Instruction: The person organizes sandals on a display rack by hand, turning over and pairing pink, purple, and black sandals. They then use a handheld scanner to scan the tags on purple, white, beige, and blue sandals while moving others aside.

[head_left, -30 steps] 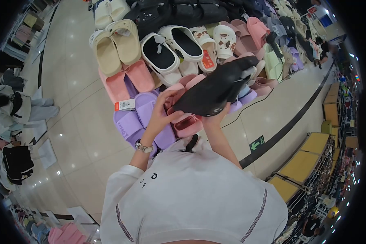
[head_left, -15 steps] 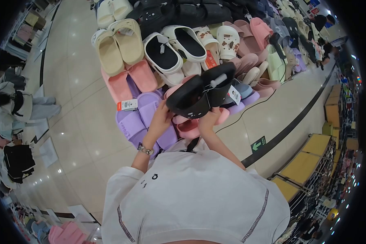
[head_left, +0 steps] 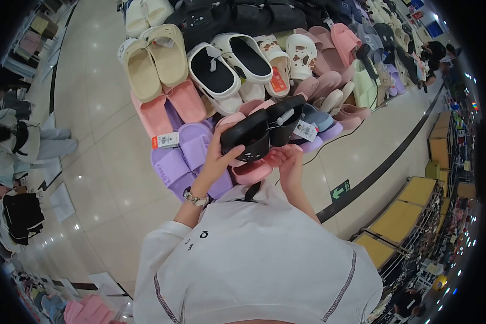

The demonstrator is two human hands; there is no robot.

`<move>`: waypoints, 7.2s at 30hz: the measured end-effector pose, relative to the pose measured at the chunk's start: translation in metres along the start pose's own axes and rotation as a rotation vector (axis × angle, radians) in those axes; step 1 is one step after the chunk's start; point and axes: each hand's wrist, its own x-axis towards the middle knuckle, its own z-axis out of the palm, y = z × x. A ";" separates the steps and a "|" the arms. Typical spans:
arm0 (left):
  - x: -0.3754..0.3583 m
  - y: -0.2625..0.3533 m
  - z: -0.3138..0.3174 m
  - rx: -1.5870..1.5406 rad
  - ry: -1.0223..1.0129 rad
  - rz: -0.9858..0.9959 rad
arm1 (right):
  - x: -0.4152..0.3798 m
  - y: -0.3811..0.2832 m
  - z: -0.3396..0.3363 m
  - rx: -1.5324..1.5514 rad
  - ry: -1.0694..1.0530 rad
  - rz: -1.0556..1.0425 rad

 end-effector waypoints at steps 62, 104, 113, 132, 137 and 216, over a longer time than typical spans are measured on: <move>-0.015 -0.045 -0.014 0.610 -0.073 0.171 | 0.075 -0.089 -0.014 -0.850 -0.544 -0.262; -0.054 -0.030 -0.099 1.423 0.473 -0.151 | 0.036 -0.092 0.027 -0.897 -0.437 -0.812; -0.024 -0.032 -0.126 1.310 0.042 -0.431 | 0.014 -0.092 0.001 -0.853 -0.253 -0.843; -0.097 0.123 -0.094 1.012 0.663 0.133 | -0.008 -0.078 -0.015 -0.733 -0.031 -0.826; -0.120 0.146 -0.070 0.842 0.618 0.239 | -0.015 -0.075 -0.019 -0.619 0.075 -0.770; 0.084 -0.043 0.248 1.309 0.302 0.430 | 0.206 -0.207 -0.133 -1.085 -0.662 -0.629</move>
